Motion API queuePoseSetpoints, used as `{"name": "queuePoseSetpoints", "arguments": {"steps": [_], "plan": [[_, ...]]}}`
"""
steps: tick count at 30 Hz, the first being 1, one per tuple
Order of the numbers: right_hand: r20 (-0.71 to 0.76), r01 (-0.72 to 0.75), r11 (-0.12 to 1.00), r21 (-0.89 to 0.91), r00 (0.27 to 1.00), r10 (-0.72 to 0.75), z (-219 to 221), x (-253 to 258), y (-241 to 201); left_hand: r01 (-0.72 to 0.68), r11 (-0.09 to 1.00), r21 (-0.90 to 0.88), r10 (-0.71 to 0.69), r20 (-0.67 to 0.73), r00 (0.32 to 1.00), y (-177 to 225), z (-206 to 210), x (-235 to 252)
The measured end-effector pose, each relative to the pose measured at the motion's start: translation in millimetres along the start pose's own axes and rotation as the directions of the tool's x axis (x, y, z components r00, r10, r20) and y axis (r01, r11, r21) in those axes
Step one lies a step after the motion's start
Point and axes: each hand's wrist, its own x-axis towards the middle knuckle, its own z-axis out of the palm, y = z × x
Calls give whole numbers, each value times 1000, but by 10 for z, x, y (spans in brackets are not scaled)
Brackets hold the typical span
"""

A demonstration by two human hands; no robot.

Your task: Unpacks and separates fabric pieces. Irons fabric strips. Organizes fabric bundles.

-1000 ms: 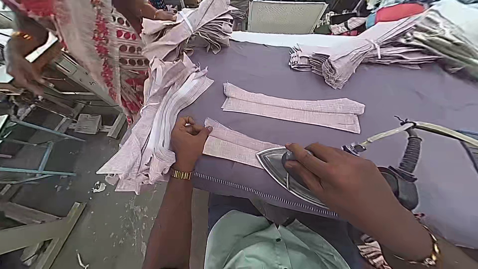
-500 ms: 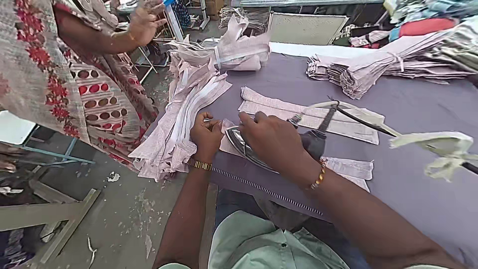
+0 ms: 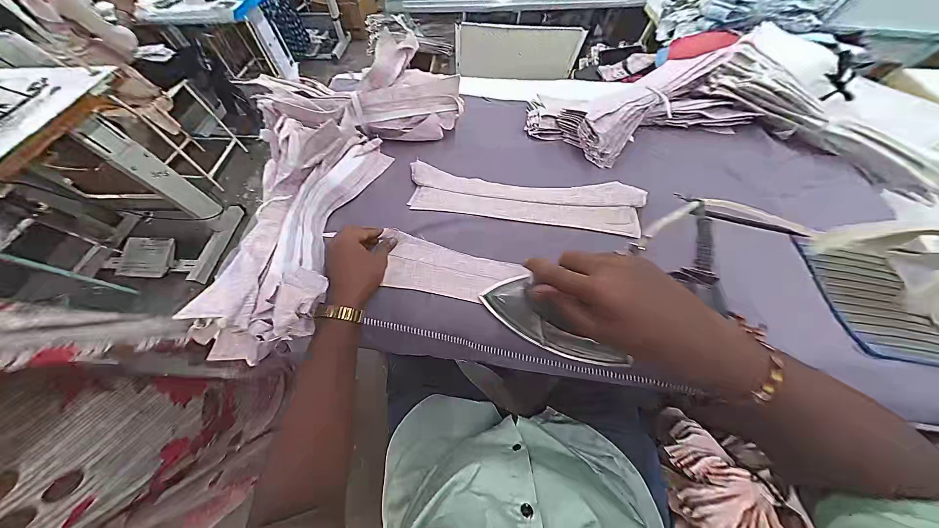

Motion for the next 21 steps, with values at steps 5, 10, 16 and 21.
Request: {"name": "queuePoseSetpoints", "arguments": {"steps": [5, 10, 16, 21], "plan": [[-142, -193, 970, -145, 975, 173, -256, -1027, 517, 7, 999, -37, -9, -41, 999, 61, -10, -59], [-139, -265, 953, -146, 959, 246, -300, -1136, 590, -48, 983, -177, 28, -115, 993, 42, 20, -83], [-145, -165, 979, -122, 978, 146, -11, -403, 320, -15, 967, -255, -24, -150, 988, 39, 44, -90], [-166, -113, 988, -108, 982, 94, 137, 0, 140, 47, 996, -81, -56, -105, 993, 101, 23, -104]]}}
